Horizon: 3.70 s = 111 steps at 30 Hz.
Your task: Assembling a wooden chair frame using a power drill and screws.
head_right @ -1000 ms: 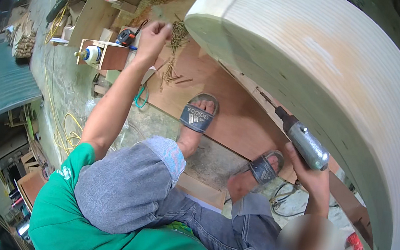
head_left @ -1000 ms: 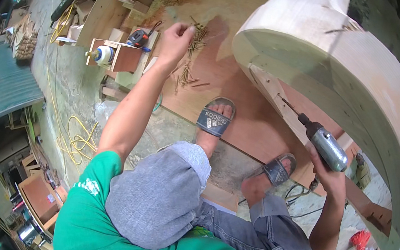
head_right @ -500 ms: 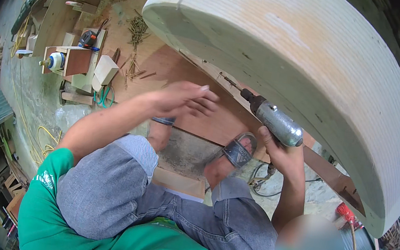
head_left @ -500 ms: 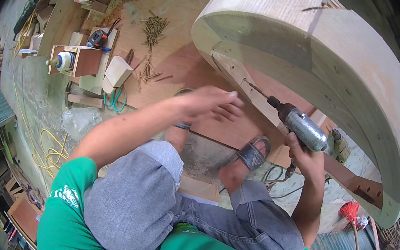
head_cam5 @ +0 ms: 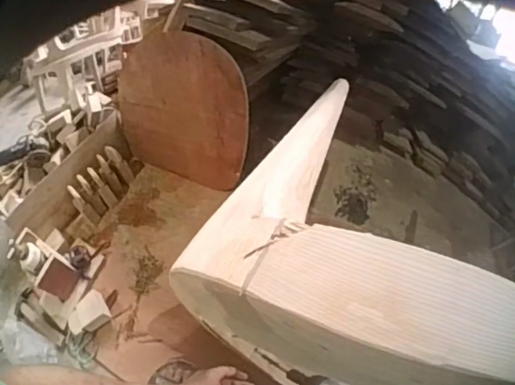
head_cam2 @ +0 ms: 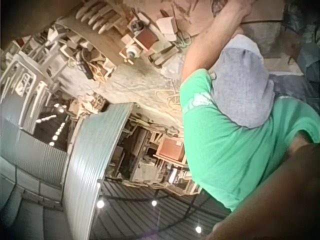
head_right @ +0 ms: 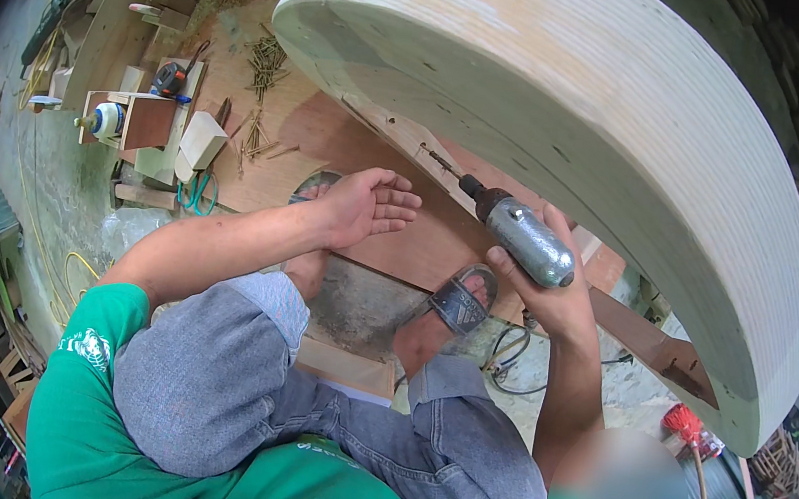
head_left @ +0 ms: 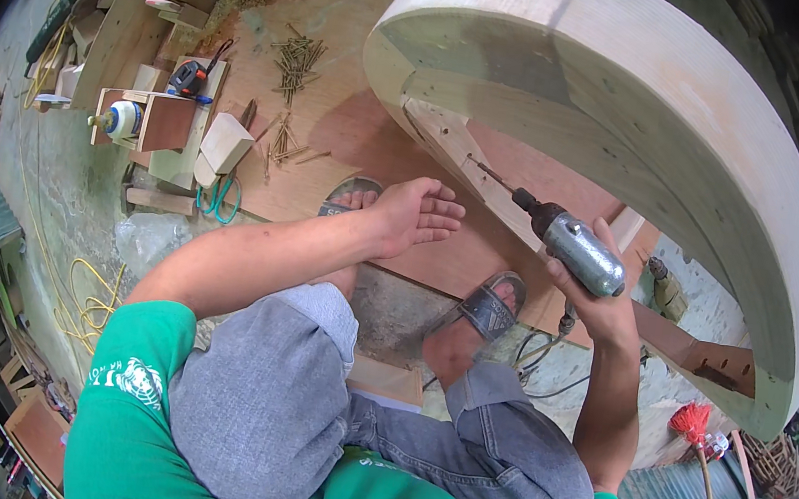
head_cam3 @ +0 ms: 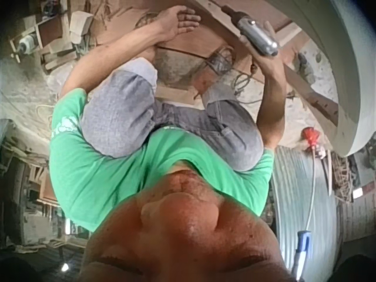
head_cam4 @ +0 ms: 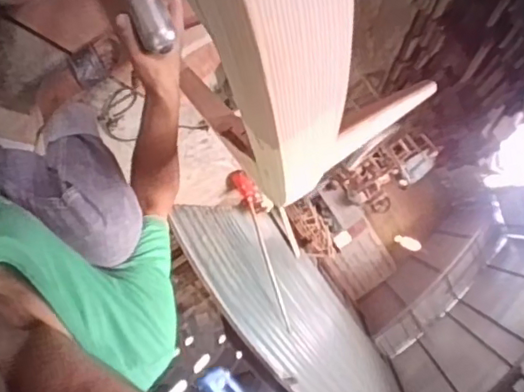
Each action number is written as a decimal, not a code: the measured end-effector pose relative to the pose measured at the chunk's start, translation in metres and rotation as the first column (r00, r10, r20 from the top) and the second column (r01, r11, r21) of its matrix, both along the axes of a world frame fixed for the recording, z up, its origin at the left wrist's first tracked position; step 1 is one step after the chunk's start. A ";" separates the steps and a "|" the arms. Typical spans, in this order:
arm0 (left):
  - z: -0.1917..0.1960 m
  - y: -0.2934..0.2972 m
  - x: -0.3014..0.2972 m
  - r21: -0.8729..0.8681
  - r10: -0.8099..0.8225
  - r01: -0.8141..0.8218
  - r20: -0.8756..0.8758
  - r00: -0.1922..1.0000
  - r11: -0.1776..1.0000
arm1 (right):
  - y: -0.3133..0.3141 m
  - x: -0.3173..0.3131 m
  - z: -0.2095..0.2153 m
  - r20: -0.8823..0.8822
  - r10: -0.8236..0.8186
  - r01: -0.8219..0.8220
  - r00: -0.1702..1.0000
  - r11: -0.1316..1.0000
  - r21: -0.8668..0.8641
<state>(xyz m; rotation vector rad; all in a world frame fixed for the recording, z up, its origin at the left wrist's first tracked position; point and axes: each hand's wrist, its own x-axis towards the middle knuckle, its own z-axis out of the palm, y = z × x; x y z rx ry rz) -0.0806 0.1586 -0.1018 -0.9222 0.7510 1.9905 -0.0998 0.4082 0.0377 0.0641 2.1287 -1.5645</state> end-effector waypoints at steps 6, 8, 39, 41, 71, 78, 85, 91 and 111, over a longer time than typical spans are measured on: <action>0.004 0.003 0.002 0.016 -0.002 0.002 -0.018 1.000 1.000 | 0.002 0.000 0.001 -0.002 -0.034 0.034 0.999 0.998 0.053; 0.007 0.005 -0.001 0.064 0.009 -0.007 -0.039 0.999 0.998 | 0.006 0.000 -0.003 0.001 -0.039 0.039 0.999 0.998 0.049; 0.035 0.019 -0.003 0.295 0.162 -0.106 -0.175 0.971 0.950 | 0.065 0.086 0.000 0.047 -0.093 0.103 0.995 0.938 -0.331; 0.028 0.003 0.004 0.151 0.055 -0.013 -0.277 0.959 0.989 | 0.072 0.087 0.000 0.109 -0.008 0.037 0.994 0.964 -0.262; -0.104 -0.207 -0.089 -0.916 -0.782 -0.267 0.076 0.618 -0.300 | -0.003 0.100 -0.098 0.074 0.213 -0.226 0.974 0.935 0.272; -0.031 -0.129 -0.014 -0.730 -0.290 -0.070 -0.355 0.889 0.680 | 0.011 0.100 -0.080 0.030 0.102 -0.105 0.994 0.988 0.116; 0.023 -0.042 0.000 0.002 0.089 -0.090 -0.183 0.979 0.996 | 0.017 0.091 -0.044 0.514 -0.042 0.310 0.857 0.839 -0.448; 0.037 -0.024 0.000 0.287 0.130 -0.073 -0.185 0.974 0.955 | 0.012 0.093 -0.033 0.222 0.060 0.053 0.973 0.881 -0.470; 0.010 0.035 -0.010 0.225 0.077 -0.048 -0.124 0.989 0.973 | 0.023 0.094 -0.036 -0.162 -0.002 -0.018 0.987 0.992 -0.122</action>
